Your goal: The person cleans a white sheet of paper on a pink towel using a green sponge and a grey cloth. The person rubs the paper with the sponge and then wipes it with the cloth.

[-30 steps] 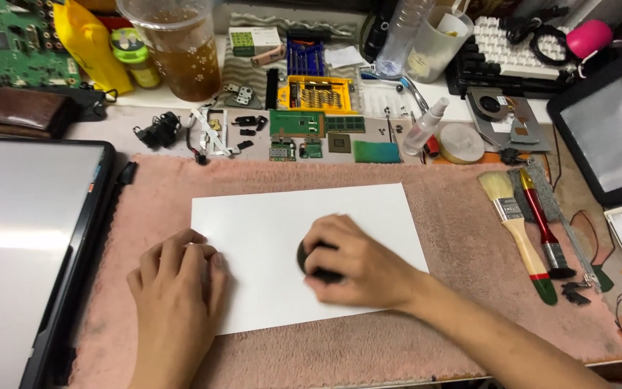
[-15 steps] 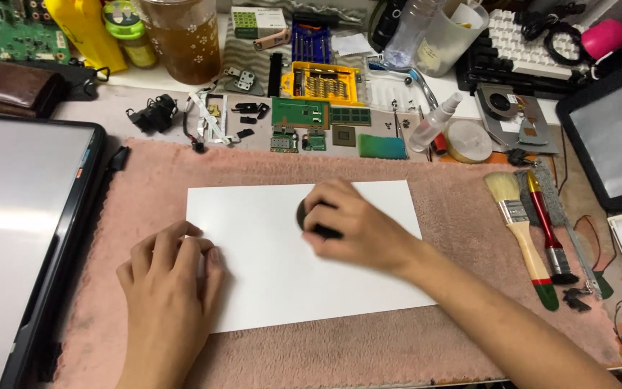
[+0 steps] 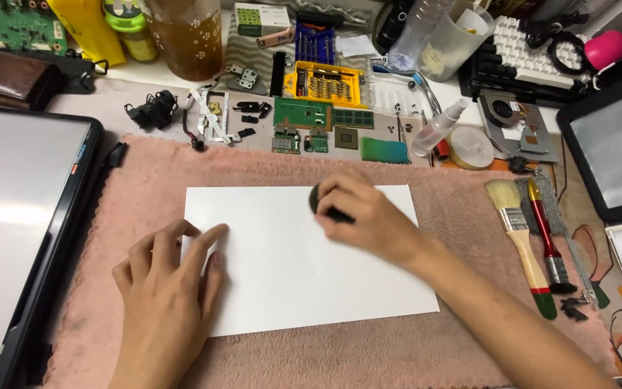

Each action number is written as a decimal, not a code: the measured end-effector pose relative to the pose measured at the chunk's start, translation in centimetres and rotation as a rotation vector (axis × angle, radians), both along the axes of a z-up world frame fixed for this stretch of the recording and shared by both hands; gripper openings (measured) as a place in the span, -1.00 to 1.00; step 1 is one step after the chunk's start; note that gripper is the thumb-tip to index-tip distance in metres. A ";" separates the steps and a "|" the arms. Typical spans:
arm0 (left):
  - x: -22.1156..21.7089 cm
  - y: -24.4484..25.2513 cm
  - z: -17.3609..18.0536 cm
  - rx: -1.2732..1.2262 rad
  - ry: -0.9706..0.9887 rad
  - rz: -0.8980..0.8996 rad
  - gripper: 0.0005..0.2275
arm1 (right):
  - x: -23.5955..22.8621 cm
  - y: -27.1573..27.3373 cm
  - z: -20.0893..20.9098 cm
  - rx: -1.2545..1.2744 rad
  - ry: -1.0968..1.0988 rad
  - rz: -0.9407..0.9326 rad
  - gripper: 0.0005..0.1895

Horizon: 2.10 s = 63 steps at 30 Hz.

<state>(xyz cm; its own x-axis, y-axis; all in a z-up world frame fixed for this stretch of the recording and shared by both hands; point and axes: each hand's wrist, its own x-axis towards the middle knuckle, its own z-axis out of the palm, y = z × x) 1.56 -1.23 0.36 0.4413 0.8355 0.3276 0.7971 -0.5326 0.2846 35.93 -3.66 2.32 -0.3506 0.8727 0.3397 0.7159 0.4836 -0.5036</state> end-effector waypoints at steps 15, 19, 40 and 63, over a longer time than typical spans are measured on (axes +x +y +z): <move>0.1 -0.1 0.1 0.027 -0.033 -0.014 -0.66 | 1.4 -5.2 2.1 0.140 -0.141 -0.090 -0.75; 0.2 0.0 0.7 0.029 -0.014 -0.031 -0.67 | 2.2 -6.9 1.8 0.151 -0.185 -0.141 -0.71; 7.9 -4.7 0.7 -0.234 -0.441 -0.608 -0.84 | 1.0 -6.9 0.2 0.221 -0.423 -0.202 -0.68; 8.0 -4.6 0.7 -0.370 -0.422 -0.476 -0.83 | 2.2 -18.1 0.9 -0.156 -0.192 -0.011 -0.33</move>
